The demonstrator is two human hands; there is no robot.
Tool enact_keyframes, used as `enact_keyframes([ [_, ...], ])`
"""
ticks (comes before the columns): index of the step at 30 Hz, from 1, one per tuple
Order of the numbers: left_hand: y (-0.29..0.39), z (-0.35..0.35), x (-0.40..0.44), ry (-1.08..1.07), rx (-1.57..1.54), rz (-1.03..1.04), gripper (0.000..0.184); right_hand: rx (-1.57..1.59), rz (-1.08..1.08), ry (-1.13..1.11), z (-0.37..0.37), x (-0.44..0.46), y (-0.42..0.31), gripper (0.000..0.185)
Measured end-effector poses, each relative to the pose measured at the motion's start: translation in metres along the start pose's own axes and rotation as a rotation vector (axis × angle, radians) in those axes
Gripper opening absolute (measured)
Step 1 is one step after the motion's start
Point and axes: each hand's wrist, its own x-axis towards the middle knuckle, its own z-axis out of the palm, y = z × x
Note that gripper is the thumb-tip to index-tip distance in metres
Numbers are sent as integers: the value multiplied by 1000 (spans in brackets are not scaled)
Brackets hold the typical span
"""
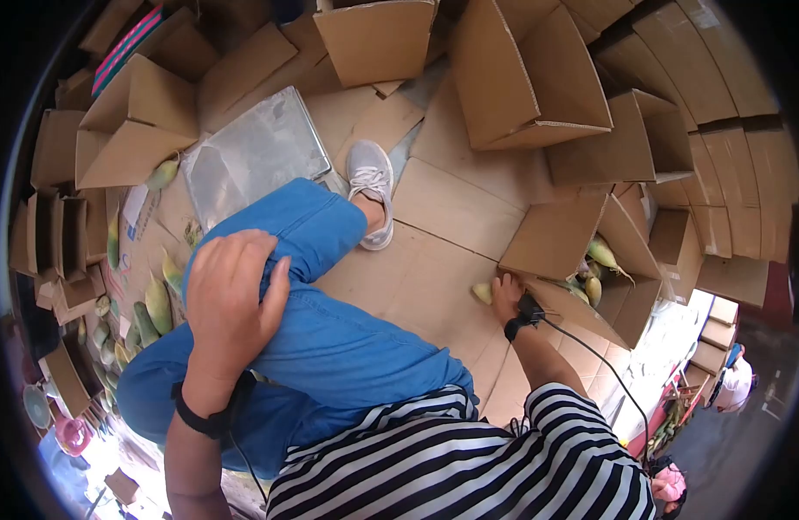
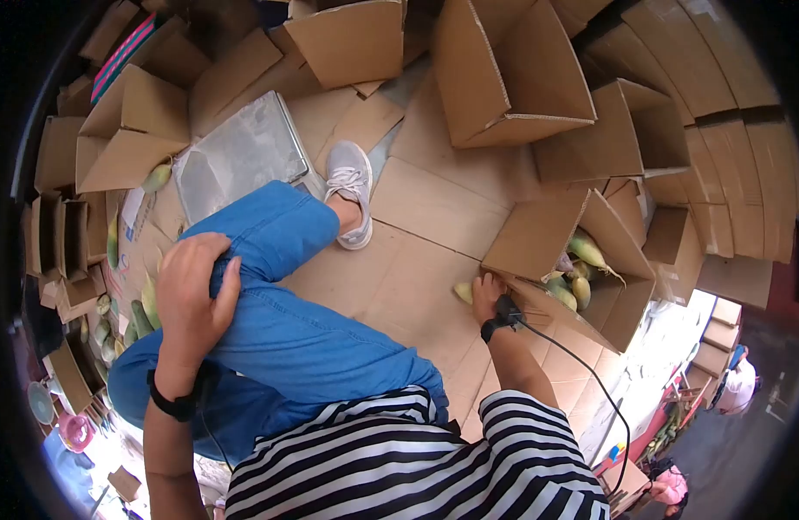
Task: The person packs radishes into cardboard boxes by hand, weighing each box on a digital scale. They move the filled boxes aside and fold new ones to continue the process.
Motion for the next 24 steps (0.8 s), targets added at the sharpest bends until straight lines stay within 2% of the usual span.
enact_keyframes([
  [2,-2,0,0,24,-8,4,20,36,-39,8,-9,-3,-4,24],
  [4,-3,1,0,50,-17,17,20,260,180,-257,-15,-2,-9,23],
  [8,-5,1,0,82,-18,35,20,446,103,-328,-77,2,5,36],
  [10,-5,2,0,107,-10,50,20,671,46,-148,-106,5,10,54],
  [11,-6,3,0,109,-28,55,20,668,43,-140,-115,7,12,54],
  [13,-5,1,0,123,-31,55,21,1340,81,-58,-134,15,14,65],
  [14,-3,0,1,95,-59,35,21,1538,96,-49,-162,18,9,61],
  [15,-2,-2,1,68,-87,16,22,1543,79,-43,-189,23,8,61],
  [17,-1,-4,2,57,-85,14,24,1745,15,51,-244,34,7,58],
  [19,2,-6,5,12,-135,18,24,1778,-59,128,-300,39,7,59],
  [20,-2,-3,2,-11,-161,45,36,1802,-116,192,-328,41,9,60],
  [21,1,-6,5,8,-157,62,36,1799,-124,220,-357,41,9,60],
  [23,10,-10,12,-29,-331,32,58,1746,-345,332,-410,38,0,63],
  [24,15,-12,16,-121,-406,-18,77,1744,-353,349,-433,35,-7,63],
])
